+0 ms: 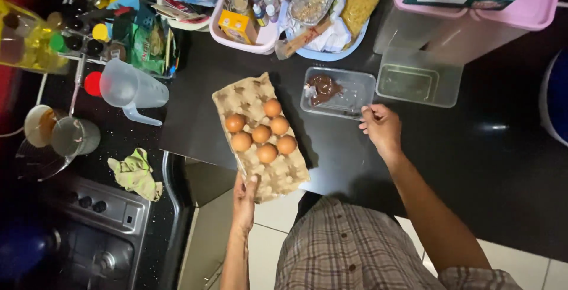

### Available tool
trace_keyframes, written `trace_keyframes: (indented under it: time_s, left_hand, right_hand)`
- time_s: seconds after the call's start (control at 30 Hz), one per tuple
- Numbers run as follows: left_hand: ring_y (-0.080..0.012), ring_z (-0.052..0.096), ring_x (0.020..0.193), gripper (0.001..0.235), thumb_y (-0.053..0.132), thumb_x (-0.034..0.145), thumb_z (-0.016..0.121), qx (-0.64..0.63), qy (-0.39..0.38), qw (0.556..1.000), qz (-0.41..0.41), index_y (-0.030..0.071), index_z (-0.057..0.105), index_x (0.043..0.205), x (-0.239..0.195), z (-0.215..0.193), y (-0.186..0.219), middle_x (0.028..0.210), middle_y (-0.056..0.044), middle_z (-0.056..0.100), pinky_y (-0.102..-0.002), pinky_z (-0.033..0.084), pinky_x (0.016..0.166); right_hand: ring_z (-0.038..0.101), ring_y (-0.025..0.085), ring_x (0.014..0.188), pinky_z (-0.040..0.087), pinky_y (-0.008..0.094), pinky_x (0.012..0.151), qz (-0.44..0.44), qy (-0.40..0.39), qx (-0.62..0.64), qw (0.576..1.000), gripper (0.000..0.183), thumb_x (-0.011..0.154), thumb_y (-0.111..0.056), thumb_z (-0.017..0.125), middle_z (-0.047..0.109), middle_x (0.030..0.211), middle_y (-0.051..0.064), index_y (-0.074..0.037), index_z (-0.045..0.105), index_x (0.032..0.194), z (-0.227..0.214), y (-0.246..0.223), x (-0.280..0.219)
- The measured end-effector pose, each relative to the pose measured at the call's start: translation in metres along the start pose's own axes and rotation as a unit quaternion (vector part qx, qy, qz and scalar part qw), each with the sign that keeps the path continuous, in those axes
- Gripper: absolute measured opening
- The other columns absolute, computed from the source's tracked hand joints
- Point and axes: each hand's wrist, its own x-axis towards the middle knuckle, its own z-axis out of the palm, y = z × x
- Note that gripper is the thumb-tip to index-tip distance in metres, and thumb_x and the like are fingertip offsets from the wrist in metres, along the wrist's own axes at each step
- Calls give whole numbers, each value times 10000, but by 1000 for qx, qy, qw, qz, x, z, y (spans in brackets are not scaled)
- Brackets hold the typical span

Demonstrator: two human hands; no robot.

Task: Washing a few items at a sink, organizing a prep counter, and wiping down a glass tabletop.

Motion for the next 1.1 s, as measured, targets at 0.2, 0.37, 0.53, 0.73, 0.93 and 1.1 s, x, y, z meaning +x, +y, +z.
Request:
trace_keyframes:
  time_s: [0.2, 0.37, 0.53, 0.73, 0.93, 1.1]
  left_hand:
    - [-159, 589, 1250, 587, 280, 978, 642, -52, 42, 997, -32, 75, 453, 1494, 38, 5, -45, 1386, -63, 626, -313, 439, 1079]
    - [-176, 597, 1205, 536, 276, 995, 626, -73, 43, 996, -17, 61, 494, 1468, 45, 50, -44, 1354, -84, 633, -340, 461, 1056]
    - [-172, 601, 1216, 524, 279, 989, 595, -98, 59, 993, -30, 113, 463, 1467, 56, 112, -55, 1376, -57, 616, -336, 486, 1032]
    - [-218, 605, 1180, 513, 278, 1014, 585, -136, 57, 987, -56, 112, 456, 1481, 73, 179, -65, 1369, -79, 591, -387, 537, 922]
    - [-252, 623, 1149, 567, 118, 933, 667, -117, 1, 989, -89, 117, 345, 1400, 117, 232, -120, 1327, -121, 573, -451, 591, 932]
    - [-228, 639, 1014, 494, 126, 954, 685, -143, -9, 979, -142, 146, 363, 1328, 125, 276, -108, 1232, -77, 596, -439, 605, 904]
  right_hand:
    - [704, 153, 689, 553, 281, 589, -20, -6, 2, 1000, 297, 1010, -234, 670, 724, 856, 114, 45, 711, 1106, -15, 2, -45]
    - [711, 170, 694, 569, 294, 616, 16, -10, 1, 1000, 326, 986, -234, 669, 734, 849, 120, 49, 690, 1144, -70, 20, -95]
    - [732, 183, 702, 594, 296, 635, 35, 38, 5, 999, 346, 998, -251, 592, 747, 854, 122, 41, 685, 1160, -134, 15, -140]
    - [711, 191, 720, 572, 314, 624, 49, 106, -26, 993, 307, 1037, -233, 618, 719, 825, 141, 33, 714, 1156, -203, 25, -164]
    - [688, 172, 730, 556, 295, 639, 46, 143, -12, 989, 295, 1058, -225, 617, 704, 836, 121, 25, 711, 1185, -232, 33, -183]
    - [686, 175, 749, 552, 289, 655, 41, 166, 33, 985, 285, 1058, -226, 631, 702, 861, 113, 35, 698, 1149, -237, 42, -187]
